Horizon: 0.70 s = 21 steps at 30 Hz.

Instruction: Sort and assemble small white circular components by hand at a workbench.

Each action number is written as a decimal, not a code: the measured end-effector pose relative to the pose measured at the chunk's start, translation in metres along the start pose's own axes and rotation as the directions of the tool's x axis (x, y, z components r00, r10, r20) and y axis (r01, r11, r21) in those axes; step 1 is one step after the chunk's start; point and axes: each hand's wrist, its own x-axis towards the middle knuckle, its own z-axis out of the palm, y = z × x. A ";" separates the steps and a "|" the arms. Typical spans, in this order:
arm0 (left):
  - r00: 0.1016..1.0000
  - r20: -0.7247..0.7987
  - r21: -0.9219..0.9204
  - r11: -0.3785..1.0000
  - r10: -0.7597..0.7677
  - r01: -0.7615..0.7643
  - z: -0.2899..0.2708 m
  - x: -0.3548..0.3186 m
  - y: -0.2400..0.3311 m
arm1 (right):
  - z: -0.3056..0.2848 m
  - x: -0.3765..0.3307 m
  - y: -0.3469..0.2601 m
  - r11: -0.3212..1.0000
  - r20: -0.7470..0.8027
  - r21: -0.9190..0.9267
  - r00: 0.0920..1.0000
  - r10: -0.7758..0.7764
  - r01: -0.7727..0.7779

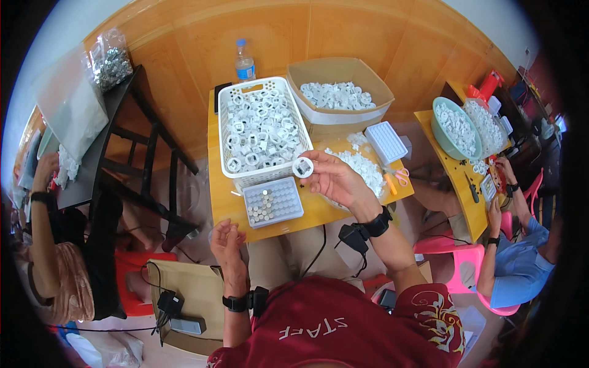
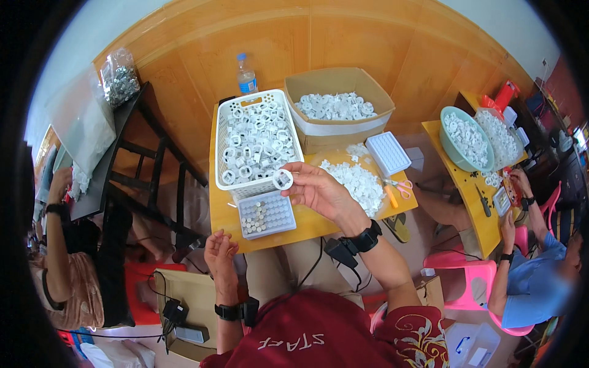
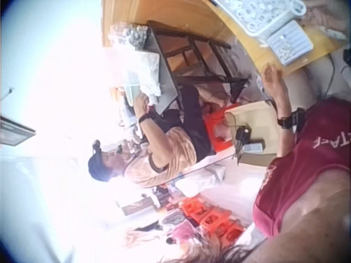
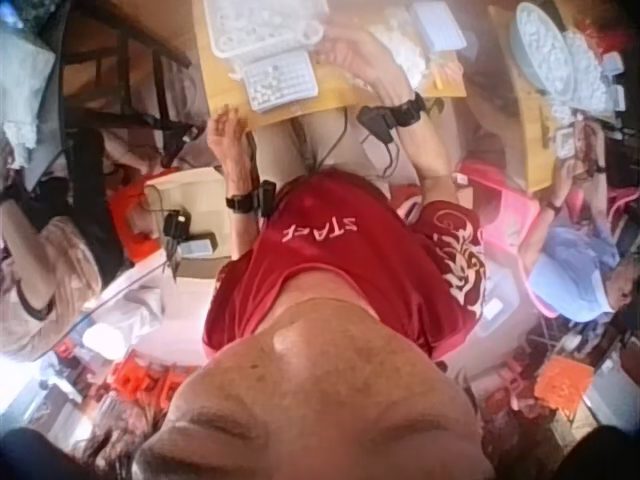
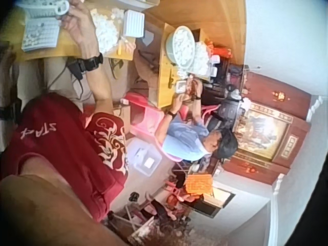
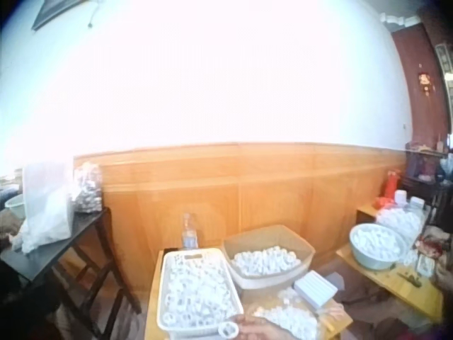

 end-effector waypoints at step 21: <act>0.941 0.308 0.229 0.971 -0.140 0.069 0.049 -0.045 0.002 | 0.021 -0.068 0.112 0.884 -0.292 -0.468 0.944 -0.154 -0.001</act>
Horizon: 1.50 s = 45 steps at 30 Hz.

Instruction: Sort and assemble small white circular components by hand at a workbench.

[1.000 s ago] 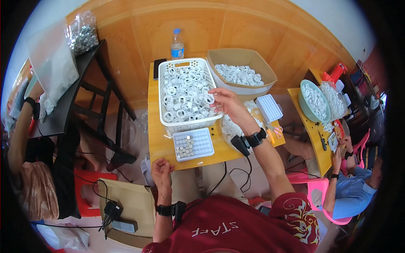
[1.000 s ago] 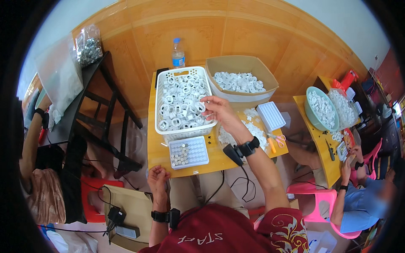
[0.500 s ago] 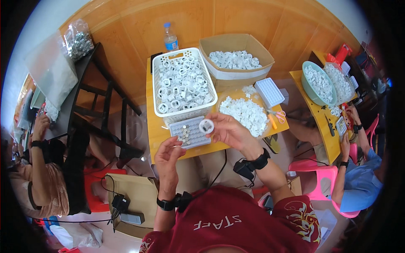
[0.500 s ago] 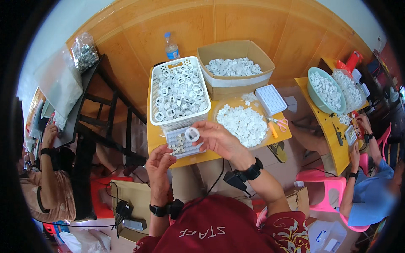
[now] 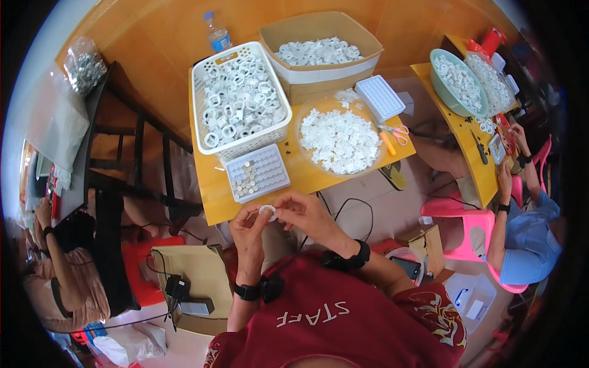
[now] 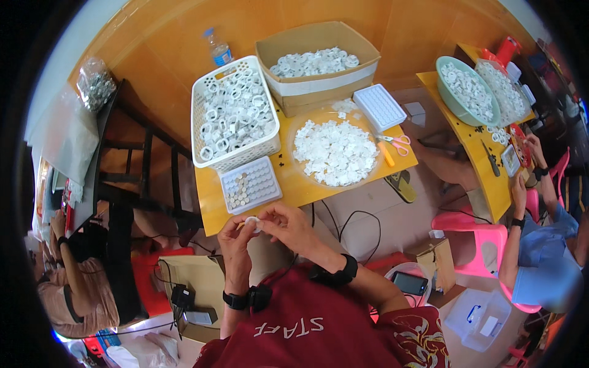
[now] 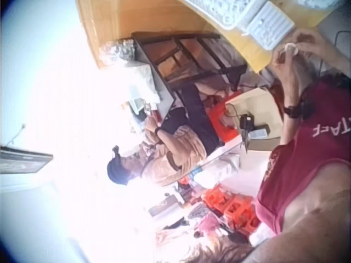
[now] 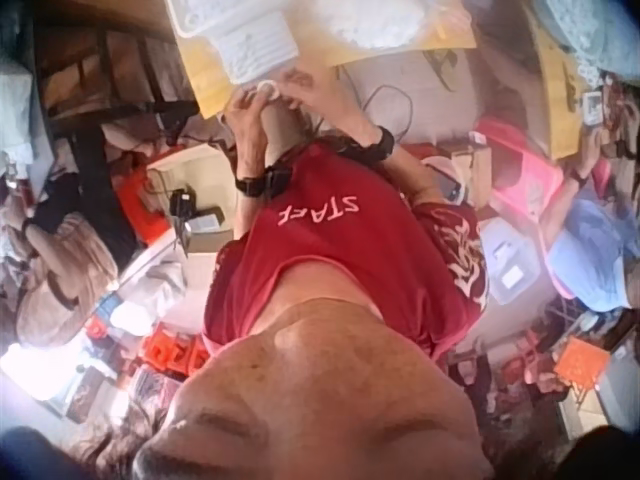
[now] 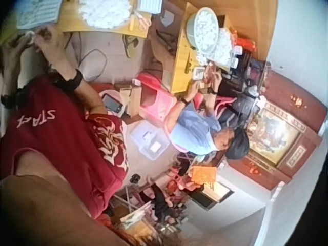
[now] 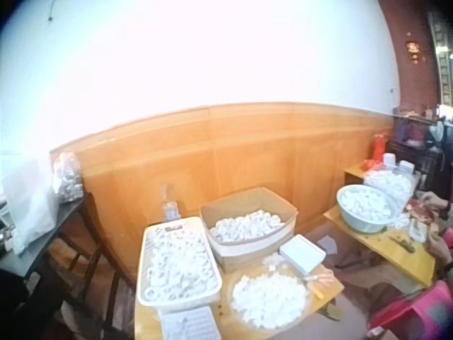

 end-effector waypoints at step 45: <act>0.980 0.121 -0.582 0.789 -0.156 0.197 -0.050 0.015 -0.014 | -0.011 0.083 0.005 0.041 0.429 -0.866 0.782 -0.452 0.498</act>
